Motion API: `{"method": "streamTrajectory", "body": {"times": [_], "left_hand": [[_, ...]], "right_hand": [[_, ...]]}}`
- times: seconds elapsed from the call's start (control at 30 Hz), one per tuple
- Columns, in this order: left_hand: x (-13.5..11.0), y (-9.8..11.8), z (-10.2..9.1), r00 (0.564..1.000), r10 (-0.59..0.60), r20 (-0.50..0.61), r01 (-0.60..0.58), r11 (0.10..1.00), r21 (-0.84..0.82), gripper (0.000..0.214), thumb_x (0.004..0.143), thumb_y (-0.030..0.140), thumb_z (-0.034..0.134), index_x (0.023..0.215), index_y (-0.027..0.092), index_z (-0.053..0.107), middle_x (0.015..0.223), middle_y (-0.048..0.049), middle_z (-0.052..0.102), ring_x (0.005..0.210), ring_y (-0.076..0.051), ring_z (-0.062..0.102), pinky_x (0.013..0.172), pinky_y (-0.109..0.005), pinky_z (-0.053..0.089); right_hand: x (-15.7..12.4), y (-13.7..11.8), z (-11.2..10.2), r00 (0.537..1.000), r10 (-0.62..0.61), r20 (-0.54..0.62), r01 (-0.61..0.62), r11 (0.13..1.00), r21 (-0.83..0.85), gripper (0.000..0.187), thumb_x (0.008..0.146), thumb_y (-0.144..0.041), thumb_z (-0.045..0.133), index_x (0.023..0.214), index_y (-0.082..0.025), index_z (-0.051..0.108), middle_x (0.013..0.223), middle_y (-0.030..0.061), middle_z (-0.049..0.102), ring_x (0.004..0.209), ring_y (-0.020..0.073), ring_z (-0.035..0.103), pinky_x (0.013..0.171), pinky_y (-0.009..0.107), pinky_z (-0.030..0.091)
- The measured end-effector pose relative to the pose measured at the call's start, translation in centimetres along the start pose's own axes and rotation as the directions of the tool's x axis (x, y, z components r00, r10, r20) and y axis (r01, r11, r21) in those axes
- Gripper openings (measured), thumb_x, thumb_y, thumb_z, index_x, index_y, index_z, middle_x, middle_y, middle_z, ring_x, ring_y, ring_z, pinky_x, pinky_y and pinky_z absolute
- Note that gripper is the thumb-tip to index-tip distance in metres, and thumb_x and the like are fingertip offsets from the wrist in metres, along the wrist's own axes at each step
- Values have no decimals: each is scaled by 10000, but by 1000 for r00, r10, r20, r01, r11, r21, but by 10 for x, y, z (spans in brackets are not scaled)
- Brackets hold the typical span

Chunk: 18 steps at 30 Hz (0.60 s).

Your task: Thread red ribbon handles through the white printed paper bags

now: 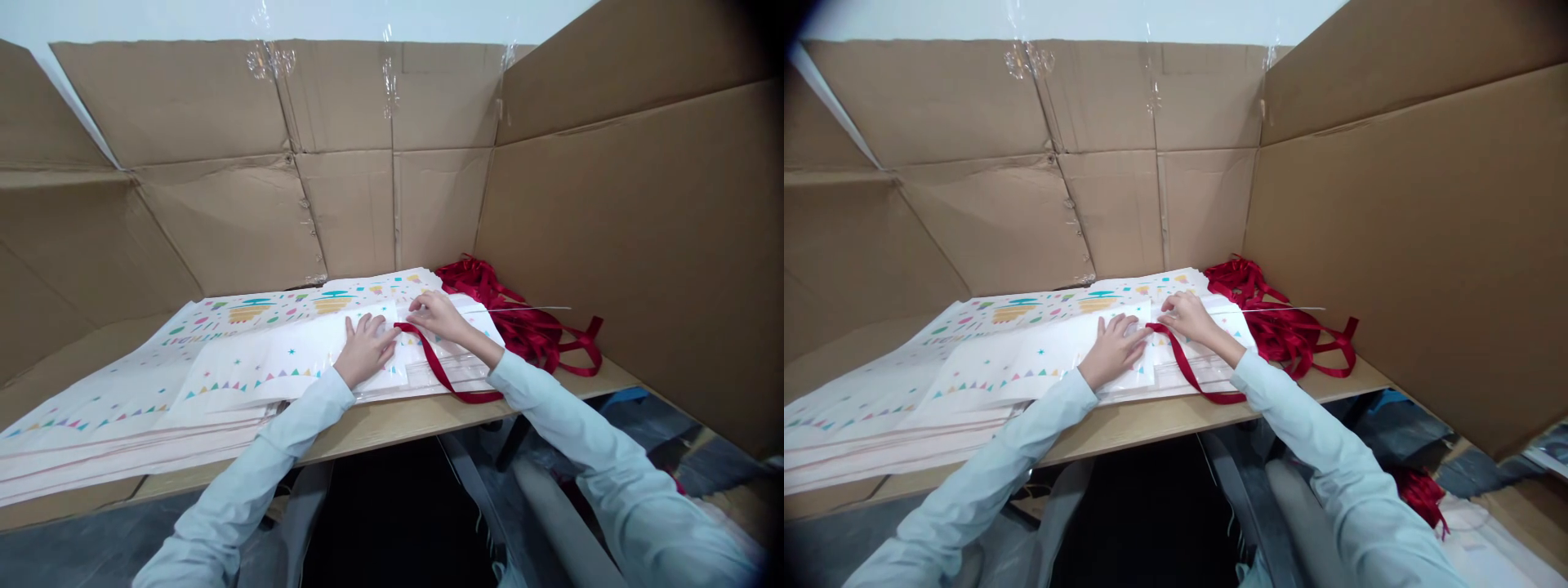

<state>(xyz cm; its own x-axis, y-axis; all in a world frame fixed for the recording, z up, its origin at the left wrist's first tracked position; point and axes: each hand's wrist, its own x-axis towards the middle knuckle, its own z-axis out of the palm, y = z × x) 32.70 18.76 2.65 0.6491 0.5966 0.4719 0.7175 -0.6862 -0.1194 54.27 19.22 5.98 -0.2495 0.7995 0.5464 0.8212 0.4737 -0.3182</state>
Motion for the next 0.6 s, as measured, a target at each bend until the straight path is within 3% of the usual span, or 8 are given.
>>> {"method": "streamTrajectory", "body": {"times": [0.07,0.13,0.27,0.37,0.47,0.6], "left_hand": [[0,0,0,1000,-1,20,1,1000,-15,344,936,324,422,1239,284,582,1343,-126,491,1304,-365,349,978,-721,252],[1,1,-1,999,11,46,-9,999,-40,346,938,308,416,1243,272,575,1422,-117,437,1355,-370,291,977,-749,221],[5,5,-4,996,11,84,-5,997,-76,333,943,288,409,1234,258,568,1466,-104,402,1369,-359,296,973,-791,149],[6,6,-4,998,10,61,-6,997,-73,312,937,282,422,1196,241,590,1439,-109,439,1351,-370,331,992,-786,118],[7,6,-3,999,31,35,-29,998,-60,308,932,282,422,1170,209,604,1411,-125,468,1333,-377,361,1044,-729,146],[8,8,-1,998,57,25,-55,995,-88,308,920,254,429,1141,123,599,1435,-170,423,1391,-355,270,1105,-549,272]], "right_hand": [[-17,-3,-6,1000,3,-18,-4,999,-49,240,800,-371,646,885,-150,610,889,78,634,893,208,554,812,306,397],[-33,-12,-8,999,14,36,-9,993,-116,281,794,-376,638,947,-144,597,897,88,632,883,224,553,798,314,399],[-50,-24,-5,994,65,89,-38,961,-275,226,792,-165,540,1004,-121,604,969,120,636,920,240,563,797,311,398],[-52,-16,-14,989,118,90,-81,937,-340,291,794,-81,461,1022,-108,640,985,125,652,920,231,585,796,299,403],[-57,7,-44,979,167,114,-114,923,-369,252,819,-129,477,953,-119,690,962,120,676,902,227,606,800,290,415],[-72,52,-103,954,214,209,-127,923,-363,273,857,-161,481,1007,-143,708,1026,101,691,893,205,623,814,277,419]]}}
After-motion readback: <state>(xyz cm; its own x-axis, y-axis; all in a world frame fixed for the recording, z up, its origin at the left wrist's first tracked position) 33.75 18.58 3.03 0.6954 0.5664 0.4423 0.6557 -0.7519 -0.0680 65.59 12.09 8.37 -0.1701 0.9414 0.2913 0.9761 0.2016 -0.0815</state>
